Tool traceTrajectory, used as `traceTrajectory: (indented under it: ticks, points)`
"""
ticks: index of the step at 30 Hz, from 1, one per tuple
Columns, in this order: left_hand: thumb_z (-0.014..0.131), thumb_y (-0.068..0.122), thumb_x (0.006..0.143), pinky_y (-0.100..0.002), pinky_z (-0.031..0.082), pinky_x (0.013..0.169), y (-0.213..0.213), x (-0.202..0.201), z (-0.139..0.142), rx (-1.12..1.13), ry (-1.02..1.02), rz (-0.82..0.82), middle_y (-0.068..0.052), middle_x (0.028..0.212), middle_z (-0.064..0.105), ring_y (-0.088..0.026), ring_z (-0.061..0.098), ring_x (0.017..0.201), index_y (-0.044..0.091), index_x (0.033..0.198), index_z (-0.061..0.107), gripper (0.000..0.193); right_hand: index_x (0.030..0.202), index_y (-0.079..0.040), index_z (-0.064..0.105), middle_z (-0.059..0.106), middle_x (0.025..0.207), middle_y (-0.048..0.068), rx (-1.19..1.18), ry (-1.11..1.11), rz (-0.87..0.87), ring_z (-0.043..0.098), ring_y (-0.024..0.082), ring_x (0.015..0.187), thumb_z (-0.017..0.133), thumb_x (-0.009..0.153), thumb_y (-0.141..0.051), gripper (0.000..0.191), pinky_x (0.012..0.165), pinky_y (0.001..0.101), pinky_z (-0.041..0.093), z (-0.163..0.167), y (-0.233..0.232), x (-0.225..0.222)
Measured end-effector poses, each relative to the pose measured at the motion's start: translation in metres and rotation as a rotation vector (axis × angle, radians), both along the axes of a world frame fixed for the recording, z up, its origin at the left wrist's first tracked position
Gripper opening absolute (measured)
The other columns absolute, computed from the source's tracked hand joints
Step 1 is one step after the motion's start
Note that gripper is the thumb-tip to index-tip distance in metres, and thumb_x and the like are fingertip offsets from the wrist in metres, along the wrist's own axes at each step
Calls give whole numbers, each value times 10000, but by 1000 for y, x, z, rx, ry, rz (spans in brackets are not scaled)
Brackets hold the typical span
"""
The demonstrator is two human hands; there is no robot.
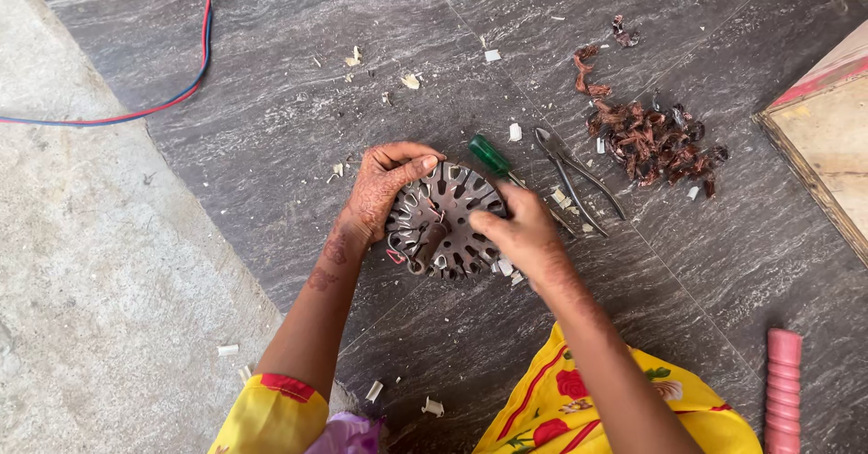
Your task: The person uses pliers and a screwdriver to remove insulation and copper wire from a motor stator. They repeatedly cut and pull material from the stator slots, then use a screwdriver to pry out remaining pieces.
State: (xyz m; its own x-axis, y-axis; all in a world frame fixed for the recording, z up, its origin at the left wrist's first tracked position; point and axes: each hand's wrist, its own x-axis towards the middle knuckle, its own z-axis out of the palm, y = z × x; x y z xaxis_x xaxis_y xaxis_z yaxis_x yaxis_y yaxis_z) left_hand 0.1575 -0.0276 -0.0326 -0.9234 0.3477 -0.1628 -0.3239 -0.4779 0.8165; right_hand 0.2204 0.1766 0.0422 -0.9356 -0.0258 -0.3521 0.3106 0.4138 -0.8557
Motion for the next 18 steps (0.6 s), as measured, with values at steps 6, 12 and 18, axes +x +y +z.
traceTrajectory:
  ticks: [6, 12, 18]
  points:
    - [803, 161, 875, -301, 617, 708, 0, 1, -1, -32, 19, 22, -79, 891, 779, -140, 727, 754, 15, 997, 791, 190, 1075, -73, 694, 773, 907, 37, 279, 150, -30, 734, 151, 791, 761, 793, -221, 326, 738, 358, 592, -5, -5, 7]
    - [807, 134, 870, -301, 621, 697, -1, 1, -4, -4, -12, 40, -84, 877, 775, -139, 727, 740, 5, 982, 784, 172, 1093, -28, 695, 773, 916, 59, -25, 18, 8, 711, 167, 794, 764, 823, -186, 320, 725, 351, 602, -9, 7, 6]
    - [791, 109, 879, -295, 612, 652, -2, 1, -12, 11, -4, 35, -89, 858, 772, -133, 718, 694, -2, 978, 788, 149, 1192, -18, 683, 743, 1032, 62, -238, -248, 43, 658, 135, 902, 776, 826, -306, 475, 785, 324, 540, 0, 28, 4]
